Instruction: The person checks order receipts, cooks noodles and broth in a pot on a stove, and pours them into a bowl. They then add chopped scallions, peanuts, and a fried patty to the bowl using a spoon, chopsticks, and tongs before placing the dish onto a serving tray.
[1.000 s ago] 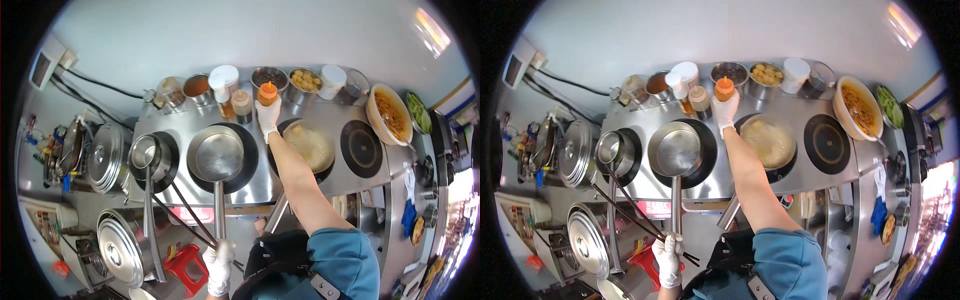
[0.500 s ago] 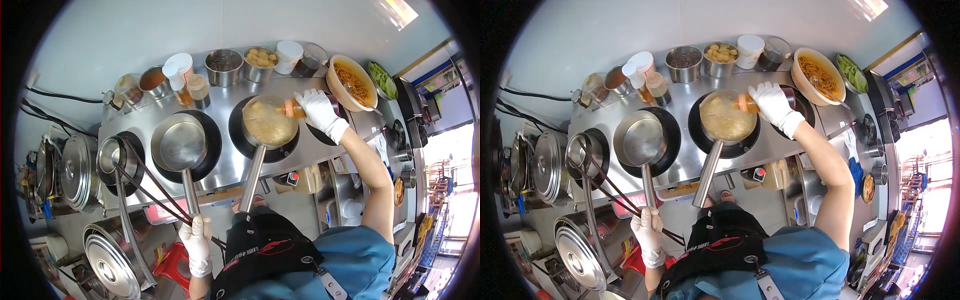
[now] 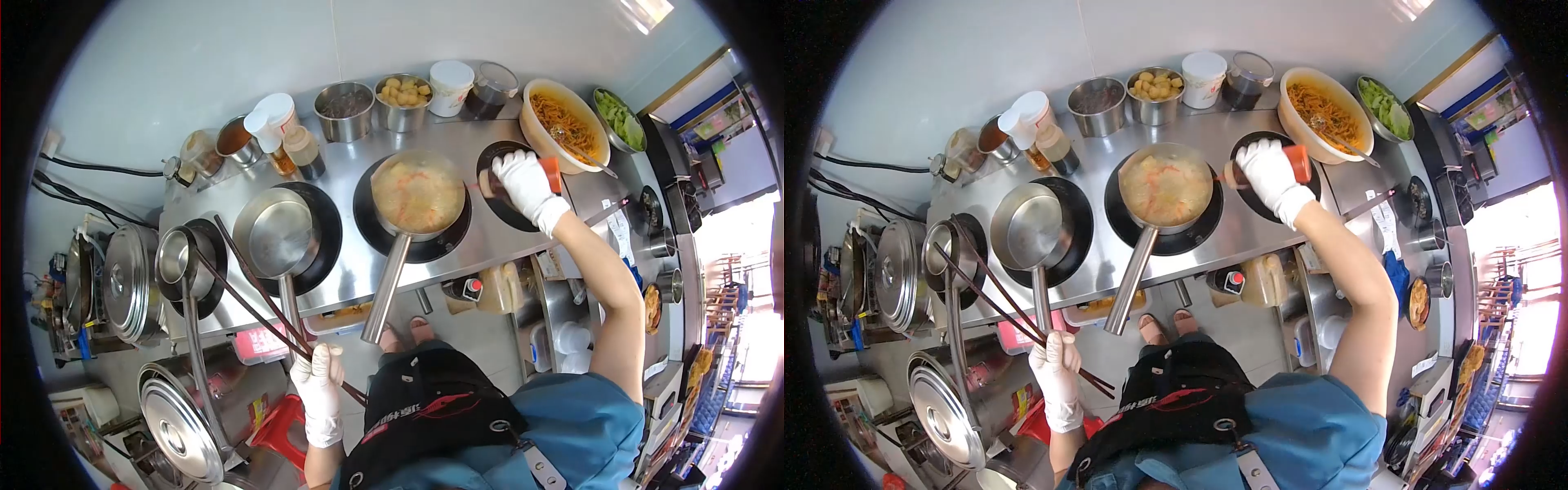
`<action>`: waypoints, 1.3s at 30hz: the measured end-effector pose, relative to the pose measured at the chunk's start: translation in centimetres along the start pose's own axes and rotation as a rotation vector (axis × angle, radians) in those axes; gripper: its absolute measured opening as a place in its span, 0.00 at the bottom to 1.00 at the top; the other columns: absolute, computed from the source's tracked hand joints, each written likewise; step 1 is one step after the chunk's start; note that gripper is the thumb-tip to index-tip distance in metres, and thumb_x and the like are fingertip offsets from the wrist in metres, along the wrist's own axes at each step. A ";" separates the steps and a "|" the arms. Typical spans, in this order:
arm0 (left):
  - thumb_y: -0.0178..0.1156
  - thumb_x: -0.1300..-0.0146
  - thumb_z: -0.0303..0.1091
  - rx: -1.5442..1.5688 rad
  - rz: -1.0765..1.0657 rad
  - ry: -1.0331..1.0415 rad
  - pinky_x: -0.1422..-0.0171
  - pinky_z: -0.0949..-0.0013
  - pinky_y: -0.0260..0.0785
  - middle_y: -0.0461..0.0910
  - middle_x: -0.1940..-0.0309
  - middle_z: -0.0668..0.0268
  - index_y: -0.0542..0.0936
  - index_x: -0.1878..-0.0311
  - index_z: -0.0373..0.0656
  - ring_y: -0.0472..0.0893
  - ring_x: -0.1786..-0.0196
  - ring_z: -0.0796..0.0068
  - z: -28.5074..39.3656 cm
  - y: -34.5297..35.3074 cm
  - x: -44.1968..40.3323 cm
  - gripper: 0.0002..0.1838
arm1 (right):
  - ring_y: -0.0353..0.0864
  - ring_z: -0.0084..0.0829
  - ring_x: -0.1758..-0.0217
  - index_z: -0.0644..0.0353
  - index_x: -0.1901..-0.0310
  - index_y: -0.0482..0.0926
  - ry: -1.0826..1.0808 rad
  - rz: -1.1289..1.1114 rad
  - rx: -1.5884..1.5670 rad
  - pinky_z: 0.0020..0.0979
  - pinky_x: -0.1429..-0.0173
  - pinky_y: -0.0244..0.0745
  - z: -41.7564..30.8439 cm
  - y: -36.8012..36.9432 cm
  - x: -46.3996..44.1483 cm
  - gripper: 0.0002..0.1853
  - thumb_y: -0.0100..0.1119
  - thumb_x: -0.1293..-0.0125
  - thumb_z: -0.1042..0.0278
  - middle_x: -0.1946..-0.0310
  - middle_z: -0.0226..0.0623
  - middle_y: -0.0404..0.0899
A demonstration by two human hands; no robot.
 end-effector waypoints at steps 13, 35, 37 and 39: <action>0.52 0.28 0.40 0.095 -0.095 -0.040 0.82 0.77 0.43 0.56 0.87 0.78 0.77 0.63 0.38 0.52 0.87 0.86 0.6 3.0 -1.0 0.14 | 0.78 0.42 0.46 0.63 0.43 0.70 0.374 0.029 -1.296 0.36 0.41 0.71 1.1 4.7 -0.7 0.34 0.69 0.56 0.66 0.53 0.47 0.79; 0.42 0.24 0.39 0.520 -0.793 -0.460 0.28 0.66 0.55 0.72 0.38 0.58 0.74 0.47 0.37 0.67 0.33 0.71 -19.2 24.0 3.0 0.17 | 0.76 0.33 0.57 0.60 0.36 0.64 0.743 0.684 -2.261 0.27 0.55 0.76 -11.9 -7.1 27.0 0.24 0.45 0.26 0.54 0.46 0.47 0.70; 0.42 0.24 0.37 0.387 -0.915 -0.411 0.27 0.67 0.54 0.72 0.38 0.60 0.72 0.41 0.37 0.66 0.32 0.72 -22.6 22.6 5.3 0.18 | 0.76 0.32 0.59 0.63 0.54 0.74 1.294 0.638 -2.258 0.28 0.54 0.74 -13.3 -4.8 32.9 0.18 0.46 0.27 0.54 0.52 0.44 0.71; 0.48 0.26 0.34 0.205 -1.001 -0.389 0.28 0.69 0.56 0.74 0.40 0.63 0.68 0.34 0.40 0.68 0.34 0.74 -24.7 18.0 6.7 0.20 | 0.74 0.31 0.57 0.63 0.66 0.73 1.402 0.589 -2.265 0.29 0.53 0.73 -14.3 -3.9 37.8 0.18 0.48 0.27 0.55 0.59 0.41 0.73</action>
Point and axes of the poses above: each hand's wrist, its own x-axis away from the middle knuckle, its own y-axis out of the palm, z = x × y, the point moved 5 cm from there along -x, towards the middle knuckle
